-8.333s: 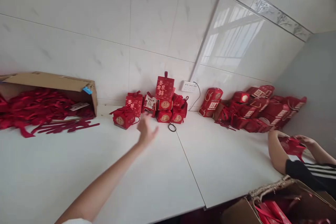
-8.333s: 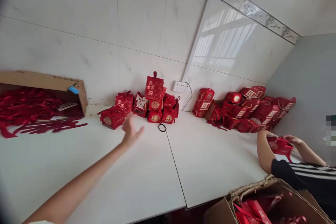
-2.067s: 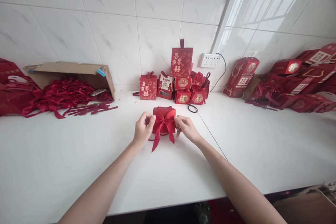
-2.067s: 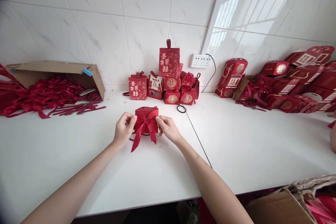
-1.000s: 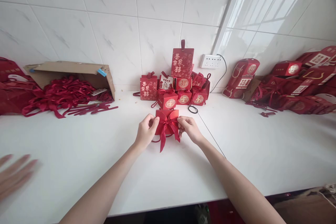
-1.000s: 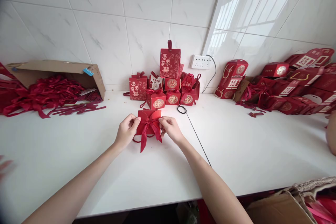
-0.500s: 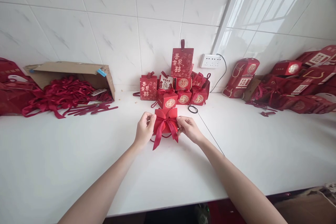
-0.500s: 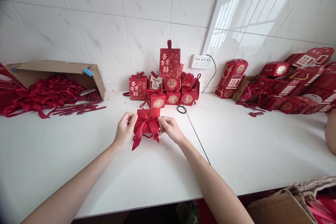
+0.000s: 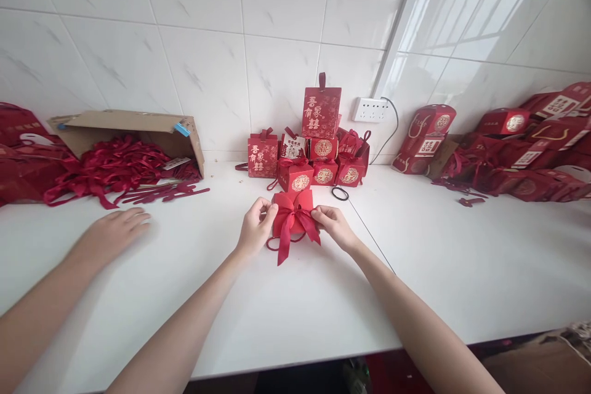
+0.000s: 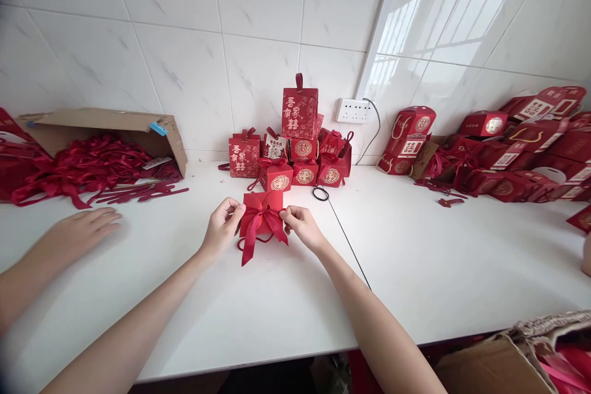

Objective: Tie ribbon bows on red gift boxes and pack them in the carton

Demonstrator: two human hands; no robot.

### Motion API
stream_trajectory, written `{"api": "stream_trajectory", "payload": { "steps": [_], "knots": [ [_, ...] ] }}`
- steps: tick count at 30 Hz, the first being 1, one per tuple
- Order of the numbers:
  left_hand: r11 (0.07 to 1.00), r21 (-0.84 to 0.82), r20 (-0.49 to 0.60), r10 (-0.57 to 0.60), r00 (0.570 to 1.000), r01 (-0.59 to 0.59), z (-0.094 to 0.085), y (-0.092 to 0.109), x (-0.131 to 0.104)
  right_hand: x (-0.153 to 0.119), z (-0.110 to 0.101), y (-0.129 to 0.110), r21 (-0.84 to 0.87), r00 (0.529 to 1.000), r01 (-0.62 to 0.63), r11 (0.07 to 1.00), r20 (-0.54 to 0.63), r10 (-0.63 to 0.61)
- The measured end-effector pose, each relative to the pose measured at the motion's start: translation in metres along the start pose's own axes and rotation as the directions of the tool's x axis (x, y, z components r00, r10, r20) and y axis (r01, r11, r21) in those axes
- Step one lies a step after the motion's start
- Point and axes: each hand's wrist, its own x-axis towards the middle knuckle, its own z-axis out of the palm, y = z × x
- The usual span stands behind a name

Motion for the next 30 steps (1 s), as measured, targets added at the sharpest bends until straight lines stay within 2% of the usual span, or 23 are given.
{"api": "stream_trajectory", "payload": {
  "steps": [2, 3, 5, 7, 9, 13, 16, 21, 24, 27, 30],
  "knots": [
    [1.000, -0.018, 0.029, 0.007, 1.000, -0.006, -0.001, -0.001, -0.001, -0.001, -0.004, -0.001, -0.128, 0.990, 0.117, 0.985, -0.062, -0.125],
    [1.000, -0.027, 0.039, 0.008, 0.999, -0.007, -0.001, -0.002, -0.002, -0.002, -0.005, -0.001, -0.193, 0.980, 0.179, 0.965, -0.051, -0.192],
    [0.999, -0.046, 0.054, 0.004, 0.999, -0.002, 0.000, -0.003, -0.003, -0.003, -0.005, -0.002, -0.283, 0.965, 0.260, 0.923, 0.060, -0.254],
    [0.998, -0.064, 0.056, -0.002, 0.998, 0.005, 0.001, -0.006, -0.003, -0.003, -0.004, -0.001, -0.314, 0.958, 0.266, 0.911, 0.194, -0.212],
    [0.997, -0.079, 0.049, -0.007, 0.999, 0.011, 0.002, -0.007, -0.003, -0.003, -0.003, -0.001, -0.338, 0.950, 0.265, 0.903, 0.253, -0.184],
    [0.995, -0.101, 0.045, -0.017, 0.999, 0.022, 0.002, -0.009, -0.002, -0.004, -0.003, -0.002, -0.307, 0.949, 0.252, 0.918, 0.263, -0.173],
    [0.993, -0.116, 0.042, -0.018, 0.999, 0.023, 0.001, -0.008, -0.003, -0.005, -0.004, -0.006, -0.287, 0.956, 0.181, 0.940, 0.274, -0.101],
    [0.991, -0.135, 0.015, -0.018, 1.000, 0.019, 0.000, -0.004, -0.006, -0.007, -0.005, -0.010, -0.336, 0.959, 0.163, 0.927, 0.275, -0.069],
    [0.991, -0.133, -0.022, -0.027, 0.999, 0.024, 0.001, -0.005, -0.005, -0.006, -0.006, -0.008, -0.242, 0.965, 0.122, 0.963, 0.255, -0.058],
    [0.992, -0.119, -0.043, -0.055, 0.998, 0.050, 0.002, -0.008, -0.002, -0.004, -0.008, -0.004, -0.164, 0.963, 0.036, 0.986, 0.268, 0.009],
    [0.992, -0.102, -0.064, -0.082, 0.995, 0.075, 0.002, -0.007, 0.000, -0.004, -0.005, -0.002, -0.270, 0.967, 0.050, 0.961, 0.252, 0.020]
  ]
}}
